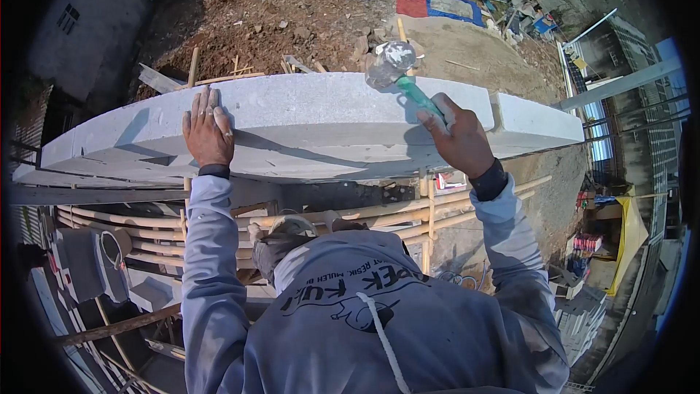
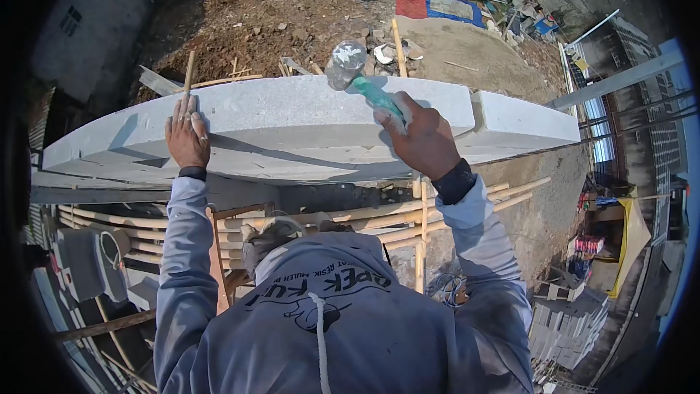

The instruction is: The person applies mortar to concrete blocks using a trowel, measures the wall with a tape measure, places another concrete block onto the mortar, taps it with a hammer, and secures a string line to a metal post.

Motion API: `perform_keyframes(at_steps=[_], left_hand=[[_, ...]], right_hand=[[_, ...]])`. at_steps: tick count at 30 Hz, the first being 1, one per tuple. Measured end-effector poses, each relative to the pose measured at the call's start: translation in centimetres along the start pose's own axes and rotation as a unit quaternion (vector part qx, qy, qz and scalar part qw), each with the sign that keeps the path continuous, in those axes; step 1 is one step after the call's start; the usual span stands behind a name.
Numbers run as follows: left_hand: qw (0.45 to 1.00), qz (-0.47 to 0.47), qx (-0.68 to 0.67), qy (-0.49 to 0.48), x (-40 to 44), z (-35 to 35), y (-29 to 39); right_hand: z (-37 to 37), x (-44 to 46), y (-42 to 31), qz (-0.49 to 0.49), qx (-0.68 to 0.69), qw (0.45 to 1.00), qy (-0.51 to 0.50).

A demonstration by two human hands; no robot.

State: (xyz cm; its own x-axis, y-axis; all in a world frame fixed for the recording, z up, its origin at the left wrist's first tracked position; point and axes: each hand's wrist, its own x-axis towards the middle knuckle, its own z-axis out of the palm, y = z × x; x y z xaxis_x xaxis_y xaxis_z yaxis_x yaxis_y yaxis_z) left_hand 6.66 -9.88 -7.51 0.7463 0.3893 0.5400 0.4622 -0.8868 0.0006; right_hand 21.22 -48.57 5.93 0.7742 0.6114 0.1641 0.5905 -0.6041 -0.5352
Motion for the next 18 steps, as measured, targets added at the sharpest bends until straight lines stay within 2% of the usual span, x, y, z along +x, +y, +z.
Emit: perform_keyframes(at_steps=[2,5,9,12,13,16,17,18], left_hand=[[1.0,0.002,-0.006,-0.003,-0.2,0.0,0.0],[1.0,0.001,-0.005,0.008,0.3,0.1,-0.1],[1.0,0.016,-0.009,0.009,0.1,0.1,-0.2],[1.0,0.014,-0.01,0.003,0.0,0.2,-0.3],[1.0,0.013,-0.01,0.001,0.0,0.3,-0.4],[1.0,0.017,-0.011,-0.005,0.1,0.3,-0.5],[1.0,0.018,-0.01,-0.005,0.1,0.4,-0.7],[1.0,0.019,-0.009,-0.006,0.0,0.5,-0.7]], right_hand=[[2.9,-1.4,3.5,0.046,-0.076,0.996,-0.02],[2.0,-1.6,3.7,0.061,0.076,0.995,-0.021],[-1.7,-1.9,2.4,0.089,0.071,0.992,0.063],[-4.7,-1.3,0.7,0.152,0.246,0.955,0.06],[-4.5,-1.3,0.8,0.115,0.136,0.979,0.104],[-2.6,-1.7,1.6,0.12,0.128,0.984,0.024],[-0.1,-2.3,4.5,0.077,0.039,0.996,0.029],[1.2,-2.8,5.8,0.068,0.017,0.997,0.022]])
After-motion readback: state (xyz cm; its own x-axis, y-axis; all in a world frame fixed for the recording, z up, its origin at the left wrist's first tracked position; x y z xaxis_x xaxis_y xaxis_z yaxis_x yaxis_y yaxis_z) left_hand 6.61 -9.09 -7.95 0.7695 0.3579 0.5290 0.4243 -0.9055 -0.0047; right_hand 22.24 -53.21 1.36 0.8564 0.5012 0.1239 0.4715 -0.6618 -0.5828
